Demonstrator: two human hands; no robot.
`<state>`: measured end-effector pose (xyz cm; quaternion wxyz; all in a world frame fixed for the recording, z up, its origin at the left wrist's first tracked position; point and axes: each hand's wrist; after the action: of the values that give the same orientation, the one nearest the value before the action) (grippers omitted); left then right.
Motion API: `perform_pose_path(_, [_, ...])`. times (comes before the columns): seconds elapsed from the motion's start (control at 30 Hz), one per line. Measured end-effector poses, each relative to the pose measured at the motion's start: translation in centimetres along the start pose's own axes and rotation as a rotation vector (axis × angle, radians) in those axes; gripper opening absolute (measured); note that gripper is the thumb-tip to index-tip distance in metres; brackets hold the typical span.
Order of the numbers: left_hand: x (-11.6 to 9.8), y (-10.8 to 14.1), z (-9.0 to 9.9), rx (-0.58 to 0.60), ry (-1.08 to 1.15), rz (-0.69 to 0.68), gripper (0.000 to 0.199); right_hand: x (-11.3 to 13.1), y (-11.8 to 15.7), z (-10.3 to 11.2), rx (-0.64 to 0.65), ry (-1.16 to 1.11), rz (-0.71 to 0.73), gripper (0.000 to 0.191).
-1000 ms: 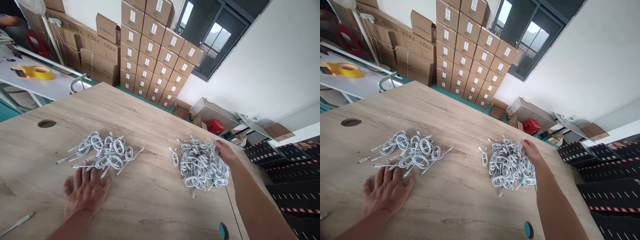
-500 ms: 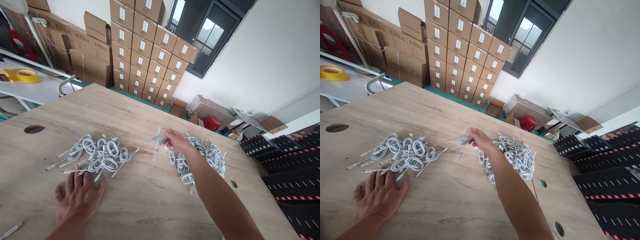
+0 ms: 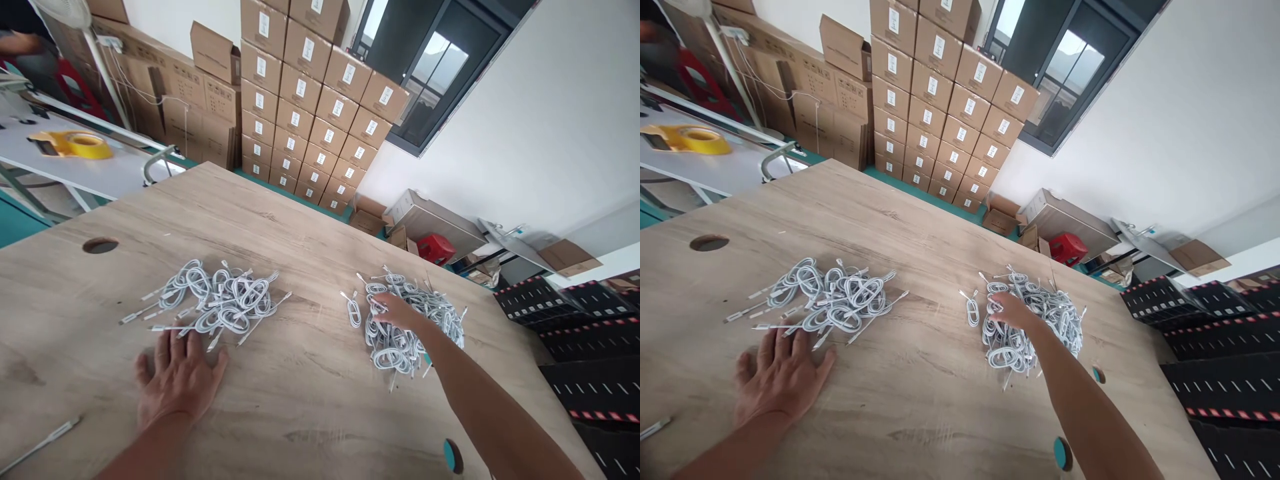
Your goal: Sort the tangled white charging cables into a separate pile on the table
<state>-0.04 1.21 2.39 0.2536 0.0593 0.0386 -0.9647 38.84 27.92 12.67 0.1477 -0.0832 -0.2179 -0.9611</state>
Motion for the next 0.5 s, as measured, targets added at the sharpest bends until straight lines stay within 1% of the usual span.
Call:
perform_pose_path(0.03, [0.0, 0.0, 0.0, -0.007, -0.005, 0.000, 0.068, 0.2, -0.2, 0.3, -0.051, -0.068, -0.020, 0.047])
perform_pose_path(0.1, [0.0, -0.1, 0.0, -0.013, -0.017, 0.006, 0.067, 1.3, -0.9, 0.5, -0.150, -0.078, -0.051, 0.036])
perform_pose_path(0.17, [0.0, -0.1, -0.1, -0.010, -0.033, 0.015, 0.068, 3.1, -1.8, 0.0, -0.225, 0.025, -0.078, 0.035])
perform_pose_path(0.2, [0.0, -0.1, -0.1, -0.009, -0.039, 0.018, 0.068, 4.0, -2.4, -0.5, -0.238, 0.088, -0.090, 0.034])
perform_pose_path(0.27, [0.0, 0.0, -0.2, -0.002, -0.047, 0.015, 0.070, 5.6, -3.6, -1.8, -0.184, 0.163, -0.141, 0.028])
perform_pose_path(0.33, [0.0, 0.0, -0.1, 0.018, -0.050, 0.018, 0.072, 6.3, -4.6, -3.0, -0.085, 0.136, -0.204, 0.024])
perform_pose_path(0.4, [-0.2, 0.1, 0.1, 0.050, -0.056, 0.029, 0.074, 6.0, -5.2, -3.7, -0.008, 0.019, -0.243, 0.023])
perform_pose_path(0.5, [-0.4, 0.2, 0.4, 0.083, -0.074, 0.037, 0.073, 4.6, -5.2, -3.7, 0.035, -0.218, -0.225, 0.028])
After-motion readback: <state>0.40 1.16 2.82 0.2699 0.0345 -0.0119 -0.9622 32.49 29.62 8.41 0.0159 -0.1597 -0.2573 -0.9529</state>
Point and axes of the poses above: each hand's wrist, its own y-axis away from the middle knuckle, its own z-axis out of the back of the hand, x = y × z, and after that the axes turned 10 degrees about -z, right-handed
